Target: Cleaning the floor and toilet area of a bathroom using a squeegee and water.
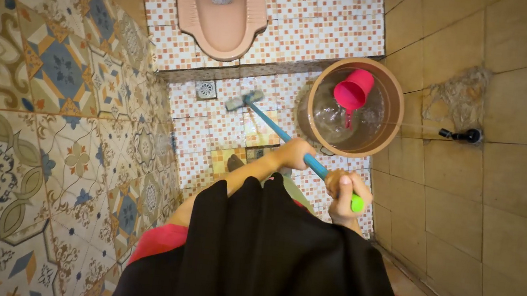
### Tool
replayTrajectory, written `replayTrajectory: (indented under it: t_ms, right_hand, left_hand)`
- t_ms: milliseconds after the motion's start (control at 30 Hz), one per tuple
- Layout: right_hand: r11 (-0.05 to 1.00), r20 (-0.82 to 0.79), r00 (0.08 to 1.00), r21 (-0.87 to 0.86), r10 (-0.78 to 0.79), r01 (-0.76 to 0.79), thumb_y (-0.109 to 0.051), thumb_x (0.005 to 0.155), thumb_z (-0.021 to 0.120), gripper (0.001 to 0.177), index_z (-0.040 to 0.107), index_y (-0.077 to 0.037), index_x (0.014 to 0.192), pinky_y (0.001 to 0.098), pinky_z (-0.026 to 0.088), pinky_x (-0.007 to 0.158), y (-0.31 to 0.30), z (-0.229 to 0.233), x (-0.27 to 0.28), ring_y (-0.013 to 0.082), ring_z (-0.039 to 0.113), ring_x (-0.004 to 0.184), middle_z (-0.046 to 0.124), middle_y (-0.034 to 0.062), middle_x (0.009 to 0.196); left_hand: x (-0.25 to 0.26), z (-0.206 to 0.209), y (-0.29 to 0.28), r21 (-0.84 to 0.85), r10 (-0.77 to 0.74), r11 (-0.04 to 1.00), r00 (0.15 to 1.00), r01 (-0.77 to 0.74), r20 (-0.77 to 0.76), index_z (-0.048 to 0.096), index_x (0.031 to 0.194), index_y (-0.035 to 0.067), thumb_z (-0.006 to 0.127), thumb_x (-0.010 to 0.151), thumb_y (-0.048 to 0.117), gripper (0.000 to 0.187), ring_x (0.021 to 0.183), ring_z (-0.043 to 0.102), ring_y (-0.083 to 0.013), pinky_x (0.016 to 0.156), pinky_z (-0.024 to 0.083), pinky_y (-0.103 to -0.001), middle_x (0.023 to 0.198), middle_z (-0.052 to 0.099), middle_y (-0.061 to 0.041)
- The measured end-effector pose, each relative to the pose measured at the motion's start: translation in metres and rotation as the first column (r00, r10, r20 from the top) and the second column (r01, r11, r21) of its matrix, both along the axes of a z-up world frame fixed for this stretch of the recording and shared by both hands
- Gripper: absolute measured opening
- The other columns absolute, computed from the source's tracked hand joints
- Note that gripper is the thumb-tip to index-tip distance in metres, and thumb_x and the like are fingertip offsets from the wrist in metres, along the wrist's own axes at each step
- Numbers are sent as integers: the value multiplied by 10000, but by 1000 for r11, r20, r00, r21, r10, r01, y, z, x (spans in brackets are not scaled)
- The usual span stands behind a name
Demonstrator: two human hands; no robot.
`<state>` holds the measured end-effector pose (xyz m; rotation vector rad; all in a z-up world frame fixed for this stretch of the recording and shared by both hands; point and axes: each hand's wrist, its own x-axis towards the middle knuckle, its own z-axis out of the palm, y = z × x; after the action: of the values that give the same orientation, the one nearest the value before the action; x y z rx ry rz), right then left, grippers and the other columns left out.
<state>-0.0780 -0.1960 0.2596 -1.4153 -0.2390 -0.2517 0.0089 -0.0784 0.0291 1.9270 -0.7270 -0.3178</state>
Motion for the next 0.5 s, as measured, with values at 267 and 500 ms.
replayTrajectory:
  t_ms: [267,500]
  right_hand:
    - [939,117,962,-217,-247,267,-31,1037,444,310,393,-48,732,277,330,508,5,-28,-5,106,404,521,470,38,599]
    - [946,74,969,-213,-234,245,-28,1046,440,316,412,-38,731,284,332,511,14,-4,-18,114,411,529,477,42,608]
  left_hand:
    - [31,-12,-27,8,-185,983,982,185,38,671,684,120,719,628,176,92,719,670,-394,655,533,-490,713,678,-154]
    - [11,-8,-23,87,-265,961,964,262,25,661,658,106,740,609,200,132,697,660,-402,635,523,-497,690,667,-158]
